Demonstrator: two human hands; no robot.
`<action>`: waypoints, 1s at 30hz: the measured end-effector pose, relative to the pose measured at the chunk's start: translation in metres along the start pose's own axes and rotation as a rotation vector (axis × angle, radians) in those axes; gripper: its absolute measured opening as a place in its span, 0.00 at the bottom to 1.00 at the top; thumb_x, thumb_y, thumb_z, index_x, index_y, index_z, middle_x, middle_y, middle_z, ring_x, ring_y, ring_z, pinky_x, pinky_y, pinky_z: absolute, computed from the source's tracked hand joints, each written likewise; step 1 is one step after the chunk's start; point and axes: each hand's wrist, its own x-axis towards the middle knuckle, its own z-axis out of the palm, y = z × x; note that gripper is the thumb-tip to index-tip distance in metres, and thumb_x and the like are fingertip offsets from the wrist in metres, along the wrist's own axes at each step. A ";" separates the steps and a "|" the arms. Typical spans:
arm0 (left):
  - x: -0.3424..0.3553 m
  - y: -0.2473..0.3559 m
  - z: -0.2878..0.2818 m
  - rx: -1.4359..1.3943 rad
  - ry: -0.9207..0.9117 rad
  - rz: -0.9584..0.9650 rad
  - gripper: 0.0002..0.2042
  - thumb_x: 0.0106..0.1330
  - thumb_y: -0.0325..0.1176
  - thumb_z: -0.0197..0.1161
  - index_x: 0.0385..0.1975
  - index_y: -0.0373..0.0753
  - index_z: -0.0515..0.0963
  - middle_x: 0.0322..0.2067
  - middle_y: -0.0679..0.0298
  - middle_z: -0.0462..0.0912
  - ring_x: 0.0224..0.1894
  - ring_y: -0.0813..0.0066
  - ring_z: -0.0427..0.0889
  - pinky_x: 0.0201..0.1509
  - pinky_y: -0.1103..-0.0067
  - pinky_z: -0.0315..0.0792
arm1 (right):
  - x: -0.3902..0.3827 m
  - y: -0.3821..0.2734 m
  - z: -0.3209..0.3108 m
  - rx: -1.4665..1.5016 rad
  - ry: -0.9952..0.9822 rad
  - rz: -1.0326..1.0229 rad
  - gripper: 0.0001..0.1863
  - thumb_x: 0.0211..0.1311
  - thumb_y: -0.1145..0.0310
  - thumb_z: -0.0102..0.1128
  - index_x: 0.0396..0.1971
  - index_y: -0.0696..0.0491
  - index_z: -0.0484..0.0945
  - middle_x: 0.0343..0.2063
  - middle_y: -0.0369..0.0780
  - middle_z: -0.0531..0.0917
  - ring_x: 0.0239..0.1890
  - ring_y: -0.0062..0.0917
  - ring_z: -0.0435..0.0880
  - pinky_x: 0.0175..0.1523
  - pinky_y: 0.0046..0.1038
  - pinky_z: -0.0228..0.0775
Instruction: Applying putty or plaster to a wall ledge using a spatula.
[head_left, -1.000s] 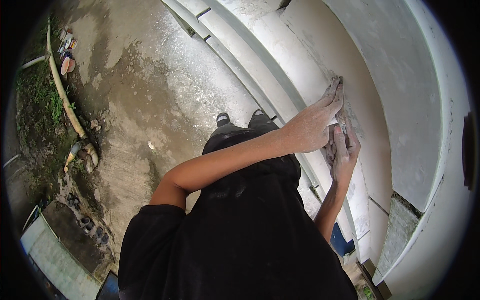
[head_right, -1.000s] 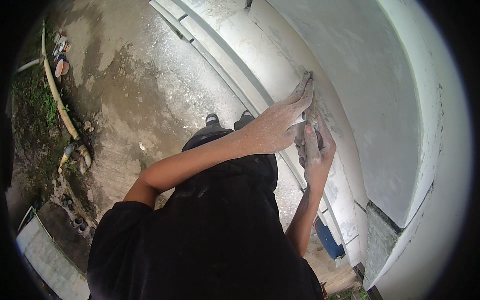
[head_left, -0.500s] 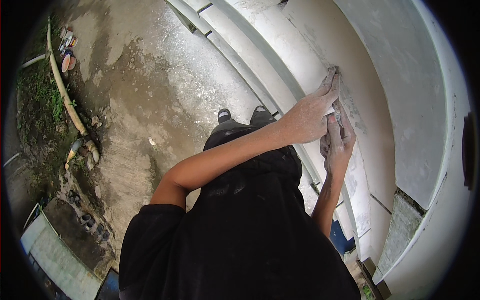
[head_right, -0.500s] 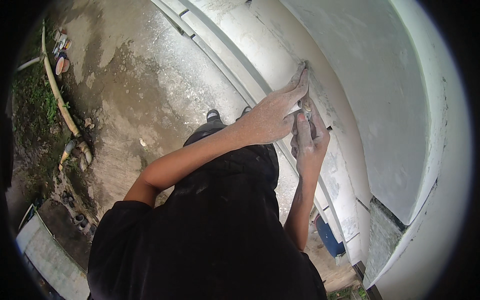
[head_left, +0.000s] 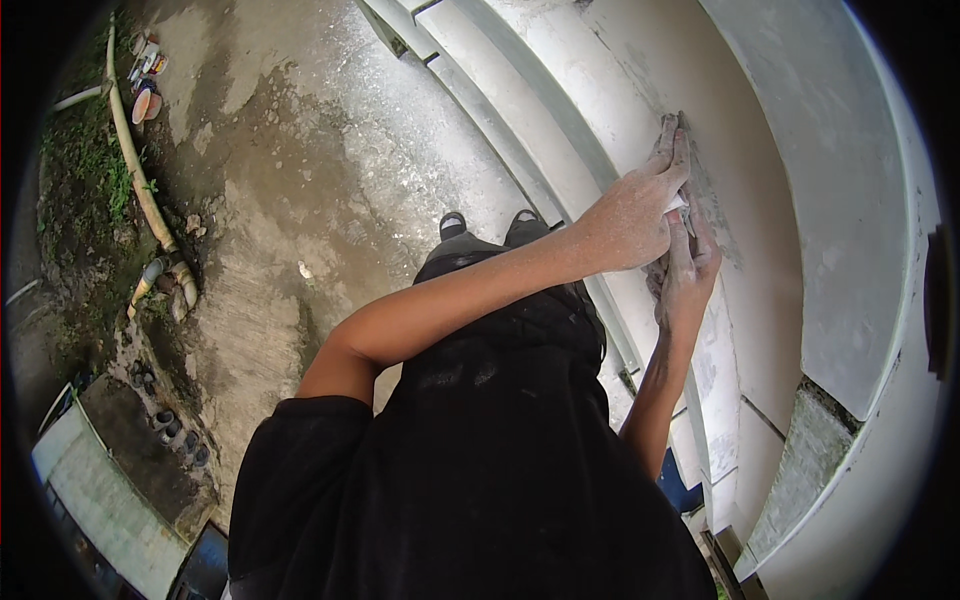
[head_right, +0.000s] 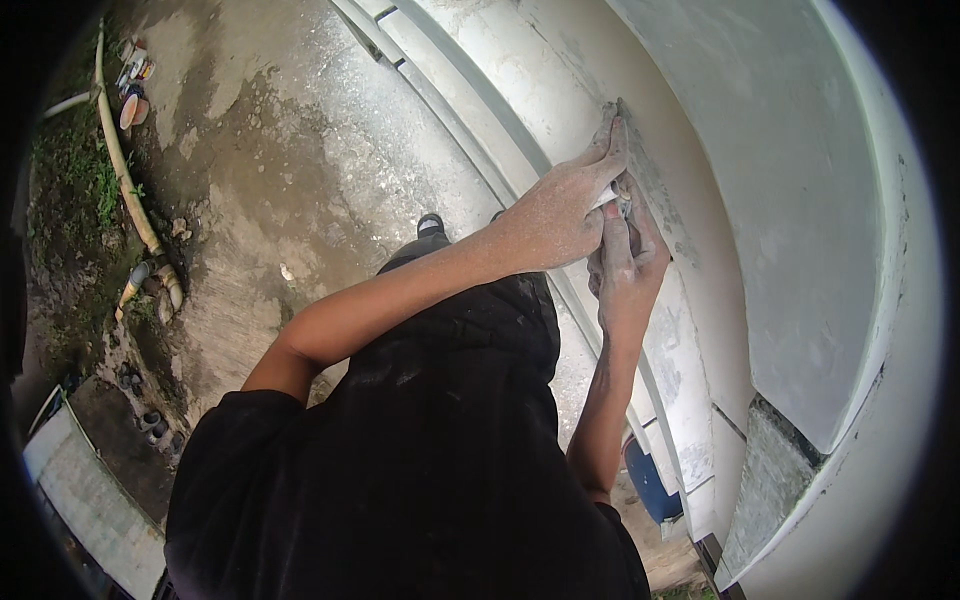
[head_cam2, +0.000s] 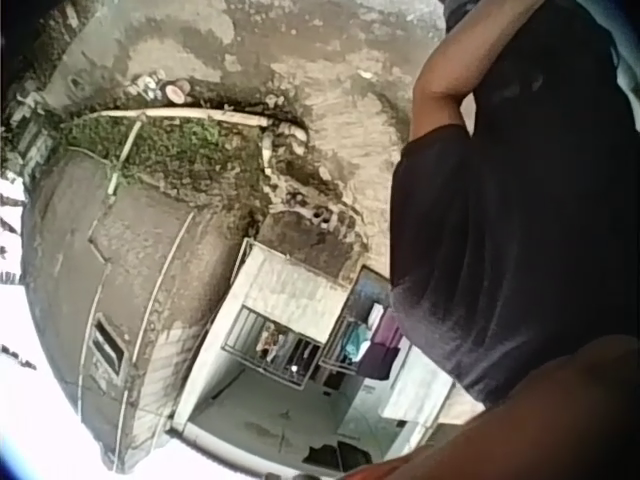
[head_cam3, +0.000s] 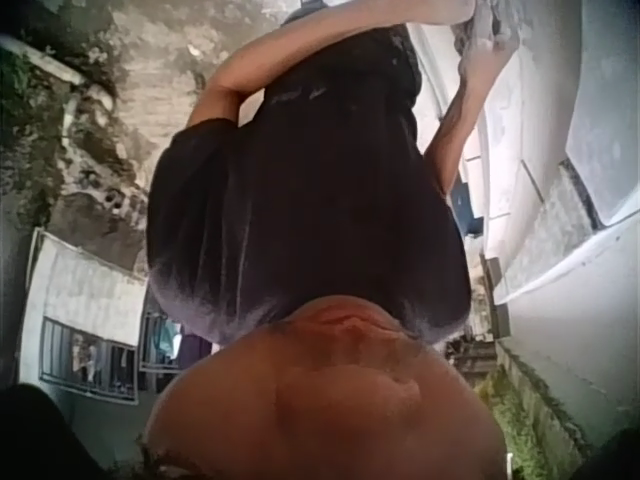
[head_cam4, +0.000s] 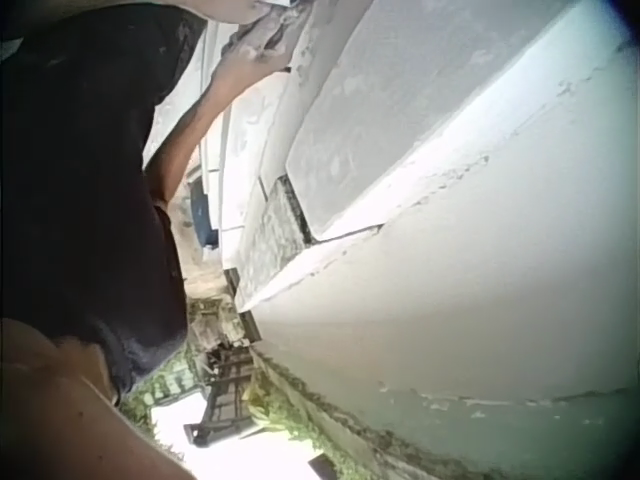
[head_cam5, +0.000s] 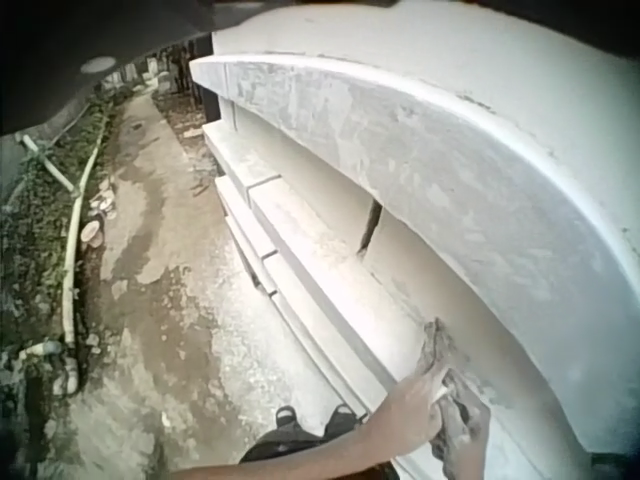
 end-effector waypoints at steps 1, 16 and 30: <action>-0.003 0.002 0.000 -0.033 0.003 -0.003 0.23 0.56 0.19 0.55 0.53 0.17 0.66 0.53 0.29 0.68 0.55 0.33 0.71 0.61 0.57 0.67 | -0.006 0.002 -0.003 -0.002 -0.001 0.005 0.26 0.70 0.65 0.55 0.64 0.60 0.69 0.16 0.28 0.70 0.14 0.09 0.59 0.17 0.19 0.47; 0.009 0.001 -0.004 -0.060 -0.006 -0.049 0.21 0.56 0.19 0.56 0.51 0.19 0.68 0.46 0.35 0.71 0.51 0.34 0.73 0.58 0.56 0.68 | 0.006 0.006 -0.002 0.069 0.002 -0.036 0.25 0.71 0.64 0.56 0.62 0.63 0.71 0.16 0.29 0.70 0.14 0.09 0.60 0.17 0.19 0.46; 0.007 0.000 -0.007 -0.037 0.129 0.016 0.28 0.57 0.18 0.53 0.61 0.19 0.62 0.60 0.31 0.65 0.62 0.34 0.67 0.68 0.59 0.63 | 0.009 0.011 -0.010 -0.074 -0.074 -0.168 0.26 0.70 0.62 0.57 0.61 0.62 0.72 0.24 0.36 0.80 0.23 0.13 0.73 0.29 0.19 0.66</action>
